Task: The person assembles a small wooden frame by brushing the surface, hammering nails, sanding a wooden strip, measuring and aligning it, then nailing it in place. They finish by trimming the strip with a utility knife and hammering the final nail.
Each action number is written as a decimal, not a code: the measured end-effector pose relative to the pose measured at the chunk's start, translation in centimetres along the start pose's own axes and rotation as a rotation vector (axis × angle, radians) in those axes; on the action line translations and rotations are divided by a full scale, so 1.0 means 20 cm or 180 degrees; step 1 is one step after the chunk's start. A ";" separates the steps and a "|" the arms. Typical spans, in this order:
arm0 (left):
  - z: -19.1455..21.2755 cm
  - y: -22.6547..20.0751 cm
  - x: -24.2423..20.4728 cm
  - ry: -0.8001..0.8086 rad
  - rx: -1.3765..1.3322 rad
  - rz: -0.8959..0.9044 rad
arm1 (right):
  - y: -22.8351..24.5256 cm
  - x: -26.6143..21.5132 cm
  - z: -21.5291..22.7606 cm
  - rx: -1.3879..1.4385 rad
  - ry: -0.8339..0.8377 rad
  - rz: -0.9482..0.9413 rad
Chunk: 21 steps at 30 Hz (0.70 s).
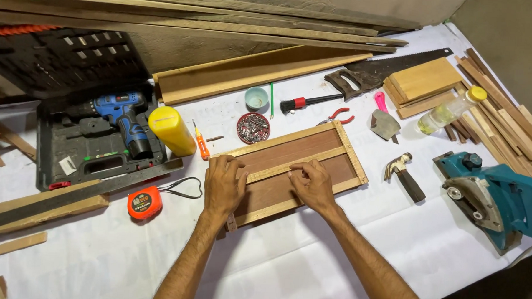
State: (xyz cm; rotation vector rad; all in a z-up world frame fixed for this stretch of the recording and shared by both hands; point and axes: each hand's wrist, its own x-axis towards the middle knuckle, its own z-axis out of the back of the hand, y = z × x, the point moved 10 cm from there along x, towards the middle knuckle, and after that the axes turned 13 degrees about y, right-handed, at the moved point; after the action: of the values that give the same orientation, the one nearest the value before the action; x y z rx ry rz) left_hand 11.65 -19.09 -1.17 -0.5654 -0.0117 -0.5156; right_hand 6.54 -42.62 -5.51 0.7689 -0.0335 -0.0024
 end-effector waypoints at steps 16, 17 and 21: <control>-0.46 -0.25 0.87 0.0004 0.0301 0.0057 | -0.47 0.93 0.42 -0.1127 0.0530 0.0173; -0.50 -0.25 0.92 0.0068 0.0251 0.0123 | -0.49 0.99 0.41 -0.1224 0.0602 0.0233; -0.77 -0.15 1.12 0.0147 0.0270 0.0205 | -0.70 1.21 0.27 -0.1431 0.0887 0.0234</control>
State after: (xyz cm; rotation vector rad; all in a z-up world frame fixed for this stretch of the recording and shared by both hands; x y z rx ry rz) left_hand 27.77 -39.57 -9.24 -0.4693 0.0284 -0.4632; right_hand 30.71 -56.71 -10.60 0.3129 0.1984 0.1622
